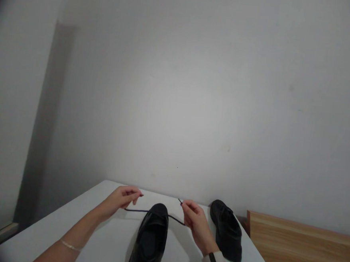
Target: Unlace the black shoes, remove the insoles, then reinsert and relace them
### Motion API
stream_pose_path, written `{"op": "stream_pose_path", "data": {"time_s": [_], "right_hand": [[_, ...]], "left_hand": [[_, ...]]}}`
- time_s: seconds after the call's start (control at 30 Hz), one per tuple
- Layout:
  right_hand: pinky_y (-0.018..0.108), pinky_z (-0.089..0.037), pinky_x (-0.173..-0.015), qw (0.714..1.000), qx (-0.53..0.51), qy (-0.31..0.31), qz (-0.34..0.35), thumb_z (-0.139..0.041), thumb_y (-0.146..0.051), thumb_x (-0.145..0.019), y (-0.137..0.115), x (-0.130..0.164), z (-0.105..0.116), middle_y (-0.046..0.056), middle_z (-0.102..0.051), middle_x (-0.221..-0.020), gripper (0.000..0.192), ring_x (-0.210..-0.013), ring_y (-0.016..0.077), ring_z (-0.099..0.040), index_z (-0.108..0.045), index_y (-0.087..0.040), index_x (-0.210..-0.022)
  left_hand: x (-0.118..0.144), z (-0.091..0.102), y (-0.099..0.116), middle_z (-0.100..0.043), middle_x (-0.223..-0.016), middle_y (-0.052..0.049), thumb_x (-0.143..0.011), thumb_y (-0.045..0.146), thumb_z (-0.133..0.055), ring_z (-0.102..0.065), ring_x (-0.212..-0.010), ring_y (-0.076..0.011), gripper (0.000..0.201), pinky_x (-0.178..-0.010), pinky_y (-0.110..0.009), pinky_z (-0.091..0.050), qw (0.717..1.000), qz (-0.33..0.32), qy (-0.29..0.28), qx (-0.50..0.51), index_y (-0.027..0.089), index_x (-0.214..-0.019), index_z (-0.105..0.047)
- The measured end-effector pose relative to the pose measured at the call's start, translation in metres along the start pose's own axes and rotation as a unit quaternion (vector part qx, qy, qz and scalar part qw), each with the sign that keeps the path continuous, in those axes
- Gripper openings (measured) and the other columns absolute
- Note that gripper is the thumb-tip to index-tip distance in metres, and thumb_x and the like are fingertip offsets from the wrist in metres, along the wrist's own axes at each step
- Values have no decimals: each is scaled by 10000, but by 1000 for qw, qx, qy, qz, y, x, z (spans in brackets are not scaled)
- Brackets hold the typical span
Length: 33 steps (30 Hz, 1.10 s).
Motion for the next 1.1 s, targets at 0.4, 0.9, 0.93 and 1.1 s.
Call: {"op": "stream_pose_path", "data": {"time_s": [0.4, 0.9, 0.93, 1.1], "right_hand": [[225, -200, -453, 971, 230, -63, -26, -688, -456, -704, 15, 7, -21, -51, -419, -532, 300, -480, 76, -314, -638, -160, -726], [288, -450, -598, 983, 152, -106, 1, -740, -438, -659, 23, 7, -23, 29, -615, -729, 312, -641, 157, -570, -579, -172, -688], [290, -454, -600, 982, 155, -106, 6, -736, -439, -665, 24, 7, -23, 29, -614, -730, 312, -647, 158, -572, -574, -173, -686], [295, -460, -618, 977, 180, -107, 30, -704, -453, -702, 20, 10, -23, 44, -614, -754, 304, -696, 173, -570, -607, -168, -744]], "left_hand": [[15, -30, -9, -700, -701, -53, -719, 267, -613, -580, -644, -145, 165, -595, -228, -395, 980, -34, -62, -184, 131, -753, -700], [16, -34, -23, -682, -711, -59, -699, 278, -657, -539, -659, -160, 157, -610, -250, -372, 980, -44, 11, -193, 143, -728, -731], [16, -34, -23, -680, -717, -62, -700, 290, -663, -540, -670, -166, 163, -621, -255, -374, 980, -47, 14, -191, 145, -724, -732], [18, -35, -20, -644, -726, -64, -721, 347, -671, -530, -716, -181, 189, -666, -273, -379, 975, -97, 9, -198, 174, -732, -746]]}}
Point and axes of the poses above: each hand's wrist, its own x-axis away from the middle knuckle, its own z-axis out of the back of the hand, y = z × x, the point moved 4 cm from there along -x, towards the middle knuckle
